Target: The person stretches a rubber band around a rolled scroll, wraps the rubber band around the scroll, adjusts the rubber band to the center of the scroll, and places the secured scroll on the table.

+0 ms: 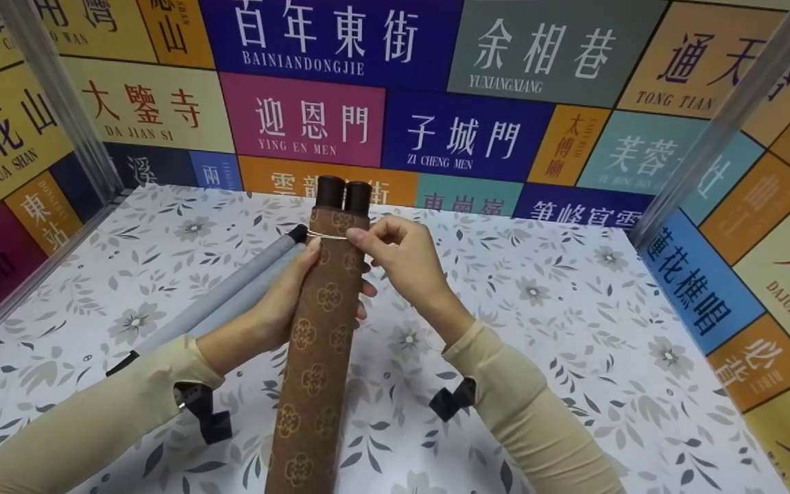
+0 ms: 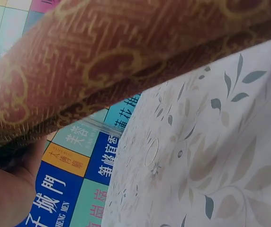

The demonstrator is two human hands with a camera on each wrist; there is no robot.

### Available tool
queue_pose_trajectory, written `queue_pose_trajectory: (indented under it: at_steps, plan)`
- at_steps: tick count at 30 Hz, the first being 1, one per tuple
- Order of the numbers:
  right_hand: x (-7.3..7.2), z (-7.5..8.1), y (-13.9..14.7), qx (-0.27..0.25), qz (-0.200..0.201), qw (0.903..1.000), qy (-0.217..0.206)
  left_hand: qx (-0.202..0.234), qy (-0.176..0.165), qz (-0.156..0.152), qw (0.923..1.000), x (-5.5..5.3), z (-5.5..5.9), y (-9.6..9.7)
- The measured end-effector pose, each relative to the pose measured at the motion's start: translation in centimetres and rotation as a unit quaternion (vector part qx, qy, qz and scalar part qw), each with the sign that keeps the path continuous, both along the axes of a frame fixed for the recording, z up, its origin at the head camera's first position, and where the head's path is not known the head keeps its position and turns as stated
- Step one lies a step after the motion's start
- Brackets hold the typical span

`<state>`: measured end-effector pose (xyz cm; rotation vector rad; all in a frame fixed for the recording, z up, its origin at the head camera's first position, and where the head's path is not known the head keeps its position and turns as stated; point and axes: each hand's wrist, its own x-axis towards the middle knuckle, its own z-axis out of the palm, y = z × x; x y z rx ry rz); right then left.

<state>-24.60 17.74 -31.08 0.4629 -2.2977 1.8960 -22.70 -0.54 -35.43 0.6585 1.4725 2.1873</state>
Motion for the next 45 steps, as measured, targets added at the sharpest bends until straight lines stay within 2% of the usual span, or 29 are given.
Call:
queue_pose_trajectory:
  at_steps: [4, 7, 11, 14, 17, 20, 25, 29, 33, 37, 42, 45]
  plan:
    - [-0.5, 0.3, 0.4, -0.003, -0.052, 0.9979, 0.037, -0.042, -0.011, -0.025, 0.9987, 0.5, -0.6, 0.4]
    - [-0.6, 0.4, 0.7, -0.013, -0.070, 0.9965, 0.044, -0.069, -0.011, -0.032, 0.9971, 1.1, -1.2, 0.4]
    - [-0.5, 0.1, 0.8, -0.069, -0.042, 0.9967, 0.008, -0.060, 0.003, -0.004, 0.9982, 1.4, -1.6, 0.5]
    - [-0.2, -0.1, 0.8, -0.129, -0.029, 0.9909, -0.024, -0.048, 0.016, 0.005, 0.9987, 1.3, -1.7, 0.7]
    - [-0.1, -0.3, 0.8, -0.163, -0.032, 0.9849, -0.047, -0.040, 0.019, -0.002, 0.9990, 1.3, -1.7, 0.9]
    - [-0.2, -0.4, 0.9, -0.181, -0.018, 0.9810, -0.066, -0.035, 0.021, -0.011, 0.9991, 1.2, -1.9, 1.0]
    - [-0.7, -0.3, 1.2, -0.171, 0.050, 0.9793, -0.096, -0.025, 0.027, -0.032, 0.9988, 1.2, -2.1, 1.2]
    - [-0.6, -0.4, 1.2, -0.146, 0.091, 0.9794, -0.106, -0.017, 0.032, -0.029, 0.9989, 1.3, -2.0, 1.1]
    - [-0.2, -0.9, 1.0, -0.119, 0.091, 0.9850, -0.085, -0.012, 0.041, -0.015, 0.9990, 1.2, -1.6, 1.0]
    - [0.3, -1.2, 0.7, -0.104, 0.068, 0.9896, -0.073, -0.015, 0.044, -0.008, 0.9989, 0.9, -1.0, 0.9]
    - [-0.1, -0.2, 1.2, -0.134, 0.100, 0.9815, -0.093, -0.012, 0.038, -0.039, 0.9984, 1.2, -1.0, 1.1]
    - [-0.4, 0.3, 1.2, -0.160, 0.117, 0.9761, -0.089, -0.002, 0.038, -0.055, 0.9978, 1.4, -1.0, 1.2]
